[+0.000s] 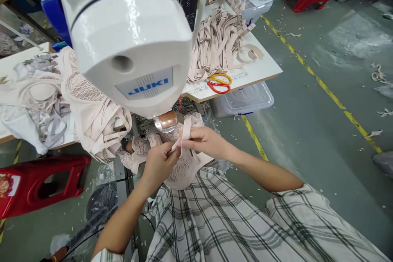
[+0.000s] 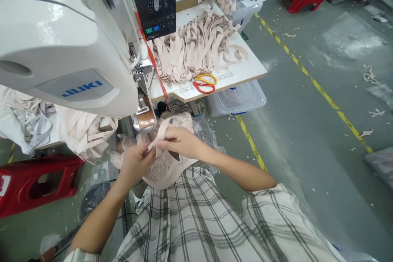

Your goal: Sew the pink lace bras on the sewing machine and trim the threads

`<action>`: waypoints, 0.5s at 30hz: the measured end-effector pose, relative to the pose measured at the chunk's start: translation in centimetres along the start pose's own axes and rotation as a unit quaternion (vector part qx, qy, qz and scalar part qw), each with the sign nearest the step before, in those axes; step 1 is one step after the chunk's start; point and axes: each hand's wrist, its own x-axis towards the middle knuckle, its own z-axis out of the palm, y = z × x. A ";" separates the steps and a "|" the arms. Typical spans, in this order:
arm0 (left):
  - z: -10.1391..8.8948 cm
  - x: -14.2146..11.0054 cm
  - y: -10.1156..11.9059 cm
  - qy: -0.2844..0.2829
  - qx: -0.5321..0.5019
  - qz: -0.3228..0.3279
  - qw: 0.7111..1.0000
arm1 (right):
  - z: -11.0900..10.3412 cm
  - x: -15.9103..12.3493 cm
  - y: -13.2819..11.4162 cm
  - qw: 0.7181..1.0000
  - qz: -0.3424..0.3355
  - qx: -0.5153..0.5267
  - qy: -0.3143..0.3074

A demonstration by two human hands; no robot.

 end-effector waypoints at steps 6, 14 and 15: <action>-0.1 -0.2 -0.4 0.032 -0.045 0.149 0.987 | 0.1 0.3 -0.3 0.991 -0.112 -0.064 0.026; 2.6 -1.4 -2.0 0.189 -0.051 0.158 0.968 | -1.3 2.7 -1.1 0.998 0.020 0.065 0.009; 2.3 -1.2 -2.1 0.195 -0.016 0.181 0.964 | -1.6 3.2 -1.1 0.996 0.029 0.078 0.012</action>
